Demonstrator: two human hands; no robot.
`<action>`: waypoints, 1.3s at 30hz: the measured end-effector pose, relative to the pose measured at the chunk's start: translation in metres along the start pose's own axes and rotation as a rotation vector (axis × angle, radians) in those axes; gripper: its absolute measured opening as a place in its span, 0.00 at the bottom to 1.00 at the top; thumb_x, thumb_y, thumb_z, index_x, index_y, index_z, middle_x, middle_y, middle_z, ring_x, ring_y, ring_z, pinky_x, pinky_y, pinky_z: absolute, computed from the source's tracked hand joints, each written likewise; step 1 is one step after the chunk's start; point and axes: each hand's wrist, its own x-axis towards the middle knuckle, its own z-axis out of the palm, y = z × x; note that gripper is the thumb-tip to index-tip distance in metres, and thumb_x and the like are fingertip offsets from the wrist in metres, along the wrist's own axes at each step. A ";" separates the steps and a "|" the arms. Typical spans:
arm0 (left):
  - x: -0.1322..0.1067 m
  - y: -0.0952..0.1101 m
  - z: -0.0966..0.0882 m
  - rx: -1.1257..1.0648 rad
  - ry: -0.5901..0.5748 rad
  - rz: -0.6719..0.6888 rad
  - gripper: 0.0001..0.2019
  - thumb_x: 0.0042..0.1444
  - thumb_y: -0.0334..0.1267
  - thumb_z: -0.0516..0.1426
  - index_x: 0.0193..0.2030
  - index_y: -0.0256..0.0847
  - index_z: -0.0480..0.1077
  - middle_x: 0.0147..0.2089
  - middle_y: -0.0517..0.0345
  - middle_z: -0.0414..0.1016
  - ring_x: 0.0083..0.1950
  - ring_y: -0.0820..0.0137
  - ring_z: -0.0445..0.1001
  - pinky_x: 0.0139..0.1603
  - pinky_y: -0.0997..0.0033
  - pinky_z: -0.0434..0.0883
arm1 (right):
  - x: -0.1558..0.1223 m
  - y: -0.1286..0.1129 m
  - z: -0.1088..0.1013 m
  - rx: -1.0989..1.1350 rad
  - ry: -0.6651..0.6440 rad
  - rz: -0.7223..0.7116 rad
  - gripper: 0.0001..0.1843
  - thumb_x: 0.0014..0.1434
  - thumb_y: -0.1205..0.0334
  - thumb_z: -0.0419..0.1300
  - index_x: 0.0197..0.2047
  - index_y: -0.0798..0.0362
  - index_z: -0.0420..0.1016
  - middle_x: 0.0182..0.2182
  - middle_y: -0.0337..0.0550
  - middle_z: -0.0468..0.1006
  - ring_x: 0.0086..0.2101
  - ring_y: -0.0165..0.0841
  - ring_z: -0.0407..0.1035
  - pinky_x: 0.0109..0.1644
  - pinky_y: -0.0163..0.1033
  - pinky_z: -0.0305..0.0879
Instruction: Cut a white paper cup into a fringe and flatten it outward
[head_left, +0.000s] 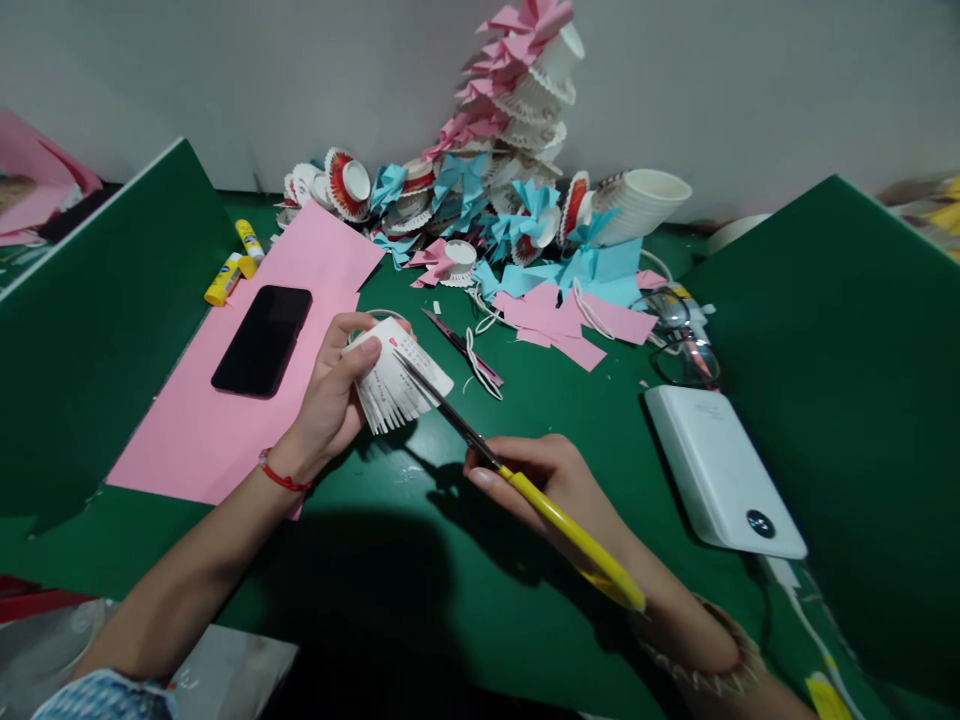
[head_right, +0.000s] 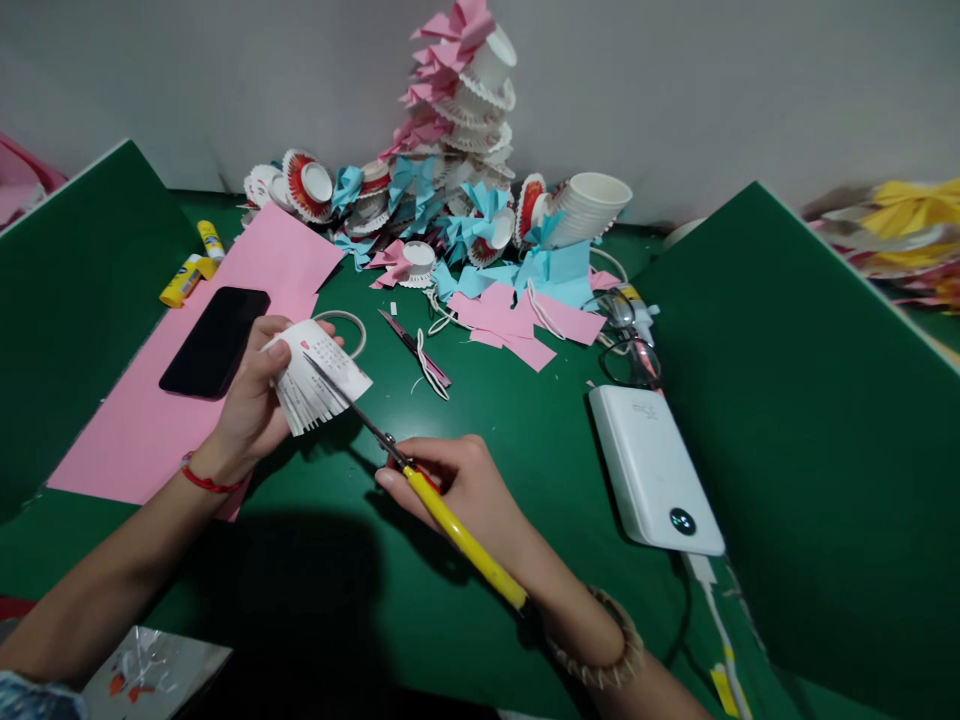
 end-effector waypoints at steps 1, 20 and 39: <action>0.000 0.000 0.000 0.000 -0.001 0.001 0.14 0.45 0.39 0.66 0.34 0.43 0.64 0.36 0.62 0.78 0.43 0.68 0.79 0.37 0.74 0.76 | 0.000 0.000 0.000 -0.001 0.002 -0.001 0.19 0.58 0.54 0.57 0.21 0.57 0.67 0.16 0.32 0.52 0.18 0.23 0.44 0.20 0.32 0.41; 0.000 -0.001 0.000 0.028 0.003 0.004 0.16 0.45 0.41 0.66 0.34 0.43 0.63 0.37 0.63 0.78 0.39 0.70 0.79 0.38 0.73 0.76 | -0.001 -0.002 0.003 0.009 0.026 -0.003 0.19 0.58 0.55 0.57 0.20 0.56 0.66 0.16 0.31 0.49 0.18 0.22 0.42 0.19 0.32 0.39; -0.002 0.000 0.000 0.017 -0.001 0.015 0.14 0.46 0.39 0.65 0.34 0.43 0.64 0.38 0.63 0.79 0.40 0.72 0.78 0.47 0.69 0.75 | -0.003 -0.002 0.007 0.012 0.034 -0.007 0.19 0.59 0.56 0.57 0.19 0.55 0.63 0.16 0.31 0.49 0.18 0.22 0.41 0.19 0.32 0.40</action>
